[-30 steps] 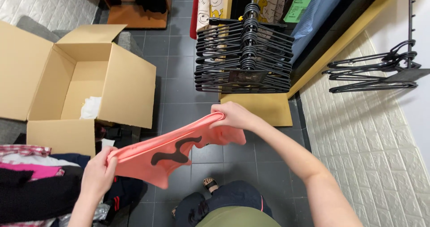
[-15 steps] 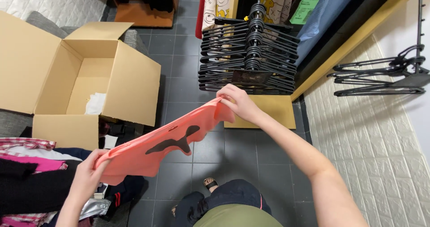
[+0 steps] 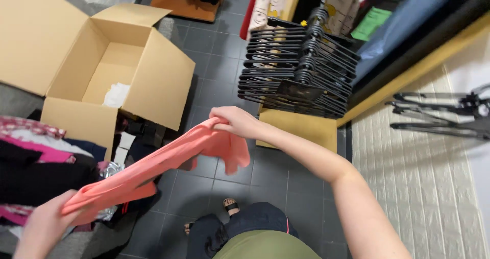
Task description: Folding various garments on a desk and placing them into a cardboard box
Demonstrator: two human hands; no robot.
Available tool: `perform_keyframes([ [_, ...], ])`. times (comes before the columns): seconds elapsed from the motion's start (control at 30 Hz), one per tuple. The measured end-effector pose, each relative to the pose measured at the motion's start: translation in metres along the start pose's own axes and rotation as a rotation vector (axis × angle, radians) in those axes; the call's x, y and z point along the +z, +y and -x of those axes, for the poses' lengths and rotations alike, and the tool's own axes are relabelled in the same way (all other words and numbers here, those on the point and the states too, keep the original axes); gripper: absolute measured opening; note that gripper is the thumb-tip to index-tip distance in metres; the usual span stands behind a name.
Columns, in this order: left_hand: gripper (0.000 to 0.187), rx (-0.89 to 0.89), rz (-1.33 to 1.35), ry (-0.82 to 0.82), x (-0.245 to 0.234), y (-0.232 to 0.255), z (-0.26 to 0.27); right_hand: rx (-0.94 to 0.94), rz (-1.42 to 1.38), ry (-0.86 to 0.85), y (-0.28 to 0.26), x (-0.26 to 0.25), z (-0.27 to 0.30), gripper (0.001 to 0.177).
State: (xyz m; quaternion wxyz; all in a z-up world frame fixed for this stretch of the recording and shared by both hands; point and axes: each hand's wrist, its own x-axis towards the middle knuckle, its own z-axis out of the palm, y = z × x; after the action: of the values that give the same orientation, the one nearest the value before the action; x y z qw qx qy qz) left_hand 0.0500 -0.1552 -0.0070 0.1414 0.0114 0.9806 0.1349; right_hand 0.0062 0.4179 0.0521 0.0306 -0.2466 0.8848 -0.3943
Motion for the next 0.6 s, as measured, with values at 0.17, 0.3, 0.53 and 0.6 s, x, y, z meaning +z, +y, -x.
perform_keyframes([
  [0.17,0.065,-0.055,-0.317,0.338,0.040,-0.114,0.075,-0.198,-0.102,-0.056,-0.022,0.024,-0.050,0.018],
  [0.3,0.033,0.014,0.368,0.565,0.032,-0.129,0.170,-0.240,-0.087,-0.130,-0.051,0.047,-0.099,0.015],
  [0.53,0.027,-0.412,0.779,0.407,0.033,-0.130,0.368,-0.635,0.043,-0.665,-0.139,0.106,-0.153,0.017],
  [0.6,0.024,-0.478,0.752,0.474,0.066,-0.175,0.429,-0.703,-0.016,-0.721,-0.176,0.121,-0.165,0.016],
])
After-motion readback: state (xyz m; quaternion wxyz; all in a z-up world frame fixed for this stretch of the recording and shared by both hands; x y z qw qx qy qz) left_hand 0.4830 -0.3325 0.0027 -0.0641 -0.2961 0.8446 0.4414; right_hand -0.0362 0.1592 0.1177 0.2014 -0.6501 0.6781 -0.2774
